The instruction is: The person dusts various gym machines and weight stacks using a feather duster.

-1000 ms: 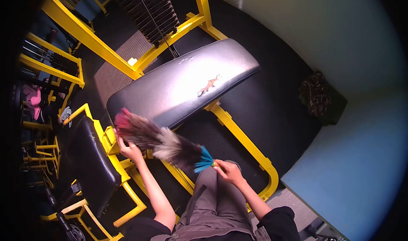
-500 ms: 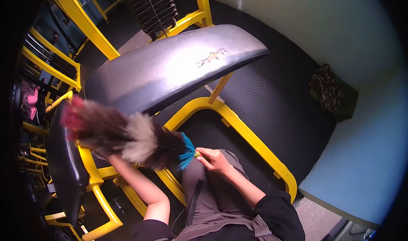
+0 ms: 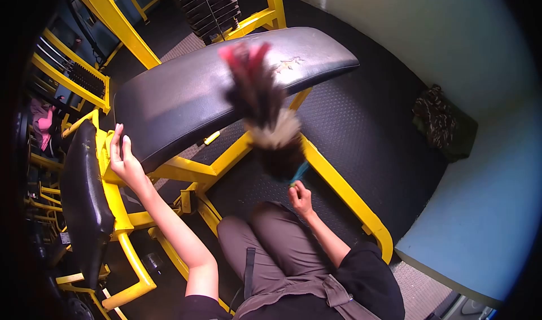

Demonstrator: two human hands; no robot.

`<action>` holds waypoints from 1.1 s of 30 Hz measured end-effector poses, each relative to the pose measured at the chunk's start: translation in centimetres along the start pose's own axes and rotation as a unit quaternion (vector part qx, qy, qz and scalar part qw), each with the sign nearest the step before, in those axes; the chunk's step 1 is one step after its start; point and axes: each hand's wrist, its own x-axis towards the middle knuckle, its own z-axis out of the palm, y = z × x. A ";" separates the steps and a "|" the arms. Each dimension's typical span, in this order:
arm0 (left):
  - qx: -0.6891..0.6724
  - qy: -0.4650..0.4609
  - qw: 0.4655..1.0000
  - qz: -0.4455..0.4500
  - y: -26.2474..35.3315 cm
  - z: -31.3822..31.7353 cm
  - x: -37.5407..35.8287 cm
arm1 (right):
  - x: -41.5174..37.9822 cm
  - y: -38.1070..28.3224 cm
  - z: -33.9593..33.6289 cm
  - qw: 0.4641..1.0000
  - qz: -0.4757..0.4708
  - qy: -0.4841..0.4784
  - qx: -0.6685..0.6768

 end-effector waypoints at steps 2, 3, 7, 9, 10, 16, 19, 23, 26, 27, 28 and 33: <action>0.002 -0.006 1.000 0.000 -0.1 0.1 0.0 | -0.4 0.4 1.2 0.988 -0.091 -0.074 -0.102; 0.005 -0.012 1.000 -0.003 -0.2 -0.1 0.1 | -0.2 -0.7 1.6 0.980 -0.099 -0.142 -0.098; -0.021 -0.063 0.996 0.057 -3.2 -1.3 1.0 | 0.8 -1.5 2.1 0.980 -0.102 -0.147 -0.082; -0.032 -0.009 0.999 -0.010 -0.9 -0.3 0.2 | 1.1 0.1 0.1 0.987 -0.071 -0.066 -0.131; -0.025 -0.001 1.000 -0.011 -0.4 -0.1 0.1 | 1.3 1.4 -1.2 0.992 -0.049 -0.013 -0.119; 0.006 0.003 1.000 0.002 0.1 0.0 -0.1 | 7.9 2.4 -10.3 0.963 0.101 0.247 -0.038; 0.008 0.001 1.000 0.008 -0.2 0.0 0.0 | 9.8 -1.7 -12.1 0.957 0.124 0.261 0.016; 0.009 0.002 1.000 0.006 -0.1 0.1 -0.1 | 7.1 -6.2 -11.2 0.991 0.064 0.081 -0.083; 0.019 0.003 1.000 0.005 0.1 0.1 -0.1 | 6.6 -12.5 -13.4 0.975 0.017 -0.023 -0.221; 0.027 0.000 1.000 0.008 0.2 0.1 0.0 | 7.2 -14.4 -14.6 0.965 0.024 -0.022 -0.258; 0.028 -0.001 1.000 0.009 0.2 0.0 0.0 | 8.2 -15.8 -15.9 0.967 0.026 -0.003 -0.252; 0.032 0.006 0.999 0.014 0.1 0.1 0.0 | 17.4 -15.8 -24.8 0.888 0.014 0.106 -0.447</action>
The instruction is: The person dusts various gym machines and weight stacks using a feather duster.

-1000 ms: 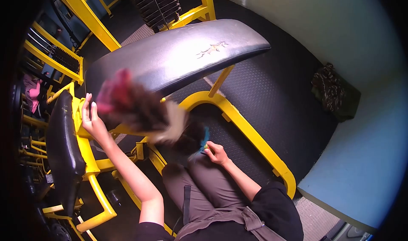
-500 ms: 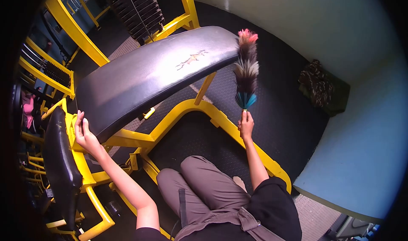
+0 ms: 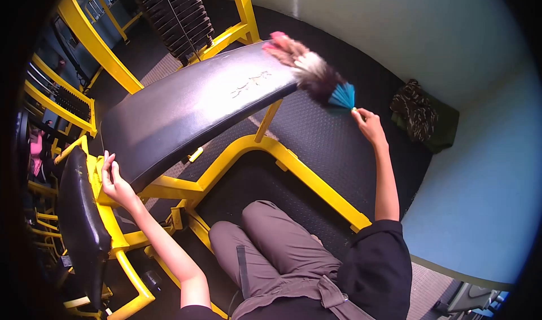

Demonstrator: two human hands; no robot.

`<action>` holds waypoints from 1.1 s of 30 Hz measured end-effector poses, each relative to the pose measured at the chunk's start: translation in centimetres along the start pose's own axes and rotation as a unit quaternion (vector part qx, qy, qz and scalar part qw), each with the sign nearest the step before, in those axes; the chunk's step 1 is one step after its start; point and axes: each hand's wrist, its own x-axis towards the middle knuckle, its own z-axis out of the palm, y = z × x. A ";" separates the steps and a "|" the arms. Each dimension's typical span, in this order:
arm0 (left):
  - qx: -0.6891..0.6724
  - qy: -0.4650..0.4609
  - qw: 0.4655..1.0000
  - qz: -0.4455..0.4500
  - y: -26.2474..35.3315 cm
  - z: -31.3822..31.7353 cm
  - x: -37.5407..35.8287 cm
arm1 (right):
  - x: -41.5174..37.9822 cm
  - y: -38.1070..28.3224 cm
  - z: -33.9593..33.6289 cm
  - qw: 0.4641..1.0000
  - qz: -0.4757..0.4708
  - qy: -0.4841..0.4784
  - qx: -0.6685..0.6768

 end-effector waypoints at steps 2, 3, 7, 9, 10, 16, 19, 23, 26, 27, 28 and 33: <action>0.002 0.000 1.000 0.001 -0.2 -0.1 0.0 | 4.2 0.7 0.8 0.998 0.019 0.022 -0.057; 0.004 0.000 1.000 0.004 -0.2 -0.1 0.1 | 5.8 -0.5 1.0 0.996 0.047 0.002 -0.079; 0.018 -0.006 1.000 0.006 0.0 -0.2 0.1 | 7.2 -9.4 2.3 0.996 -0.036 -0.060 -0.057; 0.025 0.001 1.000 0.007 0.0 -0.2 0.1 | 6.7 -13.3 1.7 0.991 -0.095 -0.089 -0.039; 0.031 0.004 0.999 0.009 -0.1 -0.2 0.1 | 6.4 -15.3 0.7 0.980 -0.112 -0.167 -0.004; 0.030 0.011 0.999 0.016 0.1 -0.1 0.0 | 10.4 -12.8 -2.2 0.972 -0.004 -0.236 0.017; 0.021 0.014 0.999 0.023 -0.1 -0.2 0.0 | 12.3 -11.8 -0.3 0.987 0.031 -0.136 -0.085; 0.023 0.015 1.000 0.015 0.4 -0.1 0.0 | 11.7 -16.0 3.5 0.982 -0.033 -0.022 -0.184; 0.026 0.007 1.000 0.012 -0.1 -0.4 0.0 | 8.7 -23.2 5.3 0.978 -0.099 -0.147 -0.108; 0.022 0.008 1.000 0.016 -0.3 -0.4 0.1 | 7.1 -25.4 6.0 0.973 -0.153 -0.159 -0.070; 0.020 0.008 1.000 0.021 -0.5 -0.4 0.1 | 5.4 -27.3 6.6 0.963 -0.205 -0.172 -0.030; -0.044 0.036 0.998 -0.024 -1.4 -0.3 0.1 | 1.2 -34.7 3.8 0.892 -0.290 -0.344 0.035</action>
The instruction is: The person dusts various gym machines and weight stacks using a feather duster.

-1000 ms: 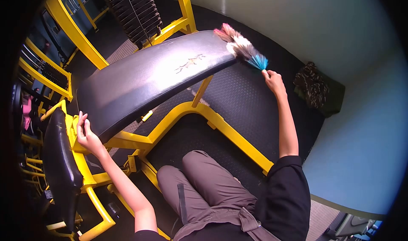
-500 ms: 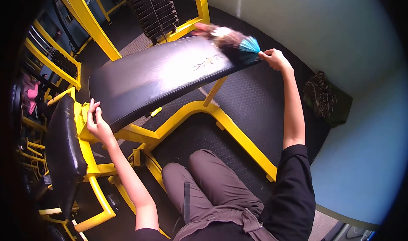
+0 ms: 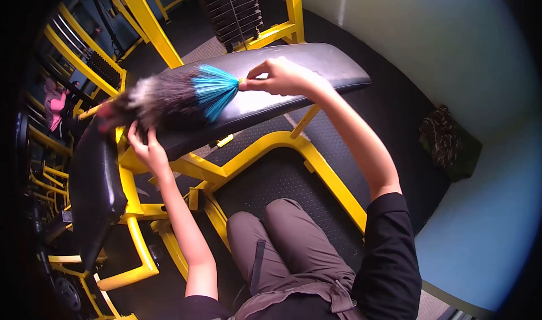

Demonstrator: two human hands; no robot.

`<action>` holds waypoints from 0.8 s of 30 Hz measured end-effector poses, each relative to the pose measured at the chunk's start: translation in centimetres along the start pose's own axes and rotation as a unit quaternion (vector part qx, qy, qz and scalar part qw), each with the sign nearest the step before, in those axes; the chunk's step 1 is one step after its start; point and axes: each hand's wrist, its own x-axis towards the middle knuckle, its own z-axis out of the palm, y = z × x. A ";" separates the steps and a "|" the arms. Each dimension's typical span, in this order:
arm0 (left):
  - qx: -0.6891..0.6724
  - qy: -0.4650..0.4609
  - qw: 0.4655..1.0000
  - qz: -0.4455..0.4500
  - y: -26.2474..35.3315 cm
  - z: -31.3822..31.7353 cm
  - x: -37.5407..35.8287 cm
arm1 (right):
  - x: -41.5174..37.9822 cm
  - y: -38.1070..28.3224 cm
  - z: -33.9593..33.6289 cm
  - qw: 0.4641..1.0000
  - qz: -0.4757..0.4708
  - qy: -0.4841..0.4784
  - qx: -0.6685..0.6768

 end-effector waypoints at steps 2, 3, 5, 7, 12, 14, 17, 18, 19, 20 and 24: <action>0.035 0.021 0.999 0.009 -0.6 0.0 0.1 | 2.1 1.7 -1.2 1.000 0.004 -0.008 -0.019; 0.003 0.038 0.999 0.018 -0.7 0.3 0.2 | 2.6 1.2 -2.2 0.999 -0.024 0.021 -0.036; 0.073 0.047 0.996 0.033 -1.1 0.2 0.0 | 4.1 -0.1 -3.8 0.987 -0.032 0.095 -0.125; 0.069 0.037 0.997 0.024 -0.8 0.1 -0.1 | 6.1 -0.8 -4.2 0.958 -0.145 0.142 -0.201; -0.184 -0.024 0.960 -0.208 -0.2 -1.6 0.4 | 1.7 -3.3 -5.9 0.939 -0.204 0.086 -0.265; -0.245 -0.048 0.944 -0.218 -0.6 -2.2 0.0 | -2.7 -3.9 -8.1 0.935 -0.197 0.064 -0.288; -0.454 -0.093 0.852 -0.242 -2.4 -2.7 0.2 | -6.4 -2.4 -10.2 0.956 -0.173 0.006 -0.238; -0.485 -0.111 0.832 -0.247 -2.5 -3.2 0.3 | -7.2 -2.6 -10.1 0.959 -0.148 0.021 -0.239; -0.514 -0.130 0.810 -0.252 -2.6 -3.5 0.3 | -7.4 -2.8 -10.0 0.963 -0.121 0.037 -0.239; -0.513 -0.129 0.810 -0.254 -2.5 -3.8 0.3 | -7.1 -3.1 -9.4 0.963 -0.121 0.035 -0.238; -0.520 -0.094 0.800 -0.284 0.6 -4.7 -0.1 | -5.3 -4.6 -5.9 0.952 -0.202 0.030 -0.229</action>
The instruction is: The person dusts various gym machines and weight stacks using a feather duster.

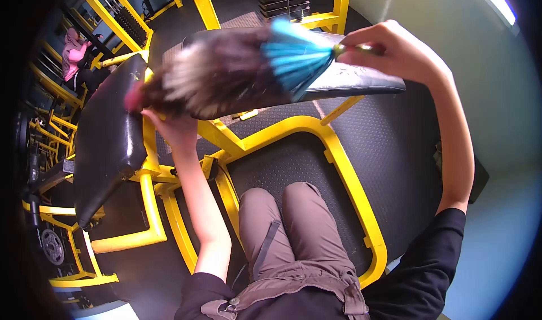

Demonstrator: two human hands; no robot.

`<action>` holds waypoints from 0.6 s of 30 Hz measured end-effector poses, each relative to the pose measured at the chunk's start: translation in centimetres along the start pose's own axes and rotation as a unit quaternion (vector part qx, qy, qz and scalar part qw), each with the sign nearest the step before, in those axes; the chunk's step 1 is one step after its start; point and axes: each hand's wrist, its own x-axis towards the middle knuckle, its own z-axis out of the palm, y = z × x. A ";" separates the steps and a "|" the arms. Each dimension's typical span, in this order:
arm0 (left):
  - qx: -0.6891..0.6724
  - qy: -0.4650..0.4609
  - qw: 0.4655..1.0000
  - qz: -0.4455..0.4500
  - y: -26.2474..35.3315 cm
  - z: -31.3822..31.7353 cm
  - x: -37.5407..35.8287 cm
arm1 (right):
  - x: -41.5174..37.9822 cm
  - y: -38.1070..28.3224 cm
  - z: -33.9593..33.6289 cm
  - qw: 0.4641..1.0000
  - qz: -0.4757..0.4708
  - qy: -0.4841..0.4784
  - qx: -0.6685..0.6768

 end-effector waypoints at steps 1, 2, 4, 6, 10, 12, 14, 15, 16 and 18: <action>-0.011 0.033 0.999 -0.007 0.2 0.6 -0.5 | -0.1 -0.3 0.4 0.999 0.009 -0.038 0.015; -0.001 -0.002 1.000 0.005 0.0 -1.7 0.8 | -0.8 0.7 1.1 0.999 -0.027 -0.036 0.021; 0.026 -0.009 1.000 0.014 -0.2 -1.8 0.8 | -2.3 1.5 0.8 0.997 0.045 -0.051 0.034; 0.006 -0.026 1.000 -0.013 0.5 -2.3 0.3 | -4.8 3.6 -0.4 0.990 0.112 -0.059 0.066; 0.147 -0.083 0.986 0.007 -0.1 -2.4 1.2 | -10.0 5.6 -4.6 0.958 0.245 -0.088 0.117; 0.219 -0.124 0.967 0.031 -0.9 -2.2 1.0 | -11.1 4.2 -5.7 0.956 0.256 -0.073 0.120; 0.505 -0.097 0.836 0.188 -1.9 -1.9 1.1 | -10.0 1.7 -6.3 0.973 0.170 -0.145 0.064; 0.492 -0.092 0.848 0.177 -2.1 -2.4 1.4 | -8.9 0.9 -5.7 0.980 0.131 -0.138 0.062; 0.466 -0.093 0.866 0.155 -1.9 -2.0 1.1 | -7.6 0.2 -5.1 0.985 0.094 -0.131 0.059; 0.463 -0.115 0.868 0.138 -1.5 -1.9 1.1 | -5.1 0.8 -3.5 0.991 0.048 -0.121 0.015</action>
